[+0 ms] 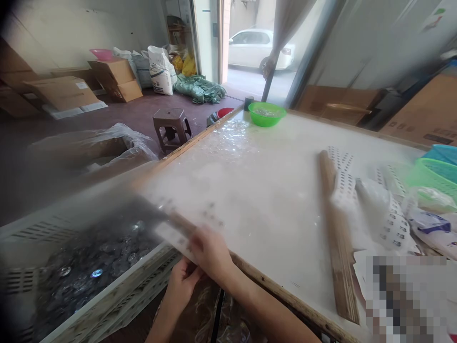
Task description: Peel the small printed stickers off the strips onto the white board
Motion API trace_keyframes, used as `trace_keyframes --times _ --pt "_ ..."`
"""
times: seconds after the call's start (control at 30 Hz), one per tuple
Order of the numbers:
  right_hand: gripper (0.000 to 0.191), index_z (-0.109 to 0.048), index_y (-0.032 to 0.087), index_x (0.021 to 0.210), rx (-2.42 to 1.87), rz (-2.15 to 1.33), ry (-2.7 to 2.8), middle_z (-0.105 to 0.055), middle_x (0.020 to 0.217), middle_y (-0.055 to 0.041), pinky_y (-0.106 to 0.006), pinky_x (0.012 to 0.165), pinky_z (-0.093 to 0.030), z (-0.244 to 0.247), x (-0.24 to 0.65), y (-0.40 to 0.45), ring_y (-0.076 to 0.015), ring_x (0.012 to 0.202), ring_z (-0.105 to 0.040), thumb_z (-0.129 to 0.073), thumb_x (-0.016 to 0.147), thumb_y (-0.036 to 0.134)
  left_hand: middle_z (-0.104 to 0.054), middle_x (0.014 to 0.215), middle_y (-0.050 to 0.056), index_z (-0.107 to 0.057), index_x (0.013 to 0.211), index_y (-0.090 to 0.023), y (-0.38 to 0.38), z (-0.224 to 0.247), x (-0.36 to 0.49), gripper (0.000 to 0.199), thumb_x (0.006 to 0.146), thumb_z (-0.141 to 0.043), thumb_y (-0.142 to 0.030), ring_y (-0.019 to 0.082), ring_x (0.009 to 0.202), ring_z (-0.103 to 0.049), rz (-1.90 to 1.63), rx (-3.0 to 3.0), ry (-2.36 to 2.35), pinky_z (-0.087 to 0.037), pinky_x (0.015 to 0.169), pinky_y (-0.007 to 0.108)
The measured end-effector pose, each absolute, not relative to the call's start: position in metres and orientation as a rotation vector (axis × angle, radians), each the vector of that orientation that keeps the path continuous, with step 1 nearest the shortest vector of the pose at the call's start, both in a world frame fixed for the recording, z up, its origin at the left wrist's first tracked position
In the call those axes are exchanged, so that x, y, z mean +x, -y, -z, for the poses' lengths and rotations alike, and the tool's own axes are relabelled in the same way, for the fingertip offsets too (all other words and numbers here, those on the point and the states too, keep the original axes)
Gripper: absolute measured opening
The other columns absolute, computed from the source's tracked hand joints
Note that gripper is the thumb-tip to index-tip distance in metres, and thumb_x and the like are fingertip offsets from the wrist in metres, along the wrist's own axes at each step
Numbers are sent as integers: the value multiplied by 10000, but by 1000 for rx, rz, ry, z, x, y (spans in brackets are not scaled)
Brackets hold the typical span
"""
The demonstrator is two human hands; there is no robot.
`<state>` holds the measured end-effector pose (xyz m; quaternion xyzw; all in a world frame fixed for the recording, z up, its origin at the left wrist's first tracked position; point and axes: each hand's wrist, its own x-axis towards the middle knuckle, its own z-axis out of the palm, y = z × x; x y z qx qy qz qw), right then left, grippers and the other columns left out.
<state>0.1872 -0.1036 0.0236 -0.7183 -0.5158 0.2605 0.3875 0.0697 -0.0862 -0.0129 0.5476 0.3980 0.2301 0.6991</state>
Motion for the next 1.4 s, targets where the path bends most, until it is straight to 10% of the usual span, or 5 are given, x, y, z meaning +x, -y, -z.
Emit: trace_keyframes --times 1.4 --pt "106 -501 194 818 -2200 -447 1311 -602 741 -17 -236 581 -333 19 262 121 -142 662 -527 -483 764 104 -672 766 36 -615 847 -171 83 17 68 263 705 -652 -390 188 691 -593 -436 1134 -895 -495 623 291"
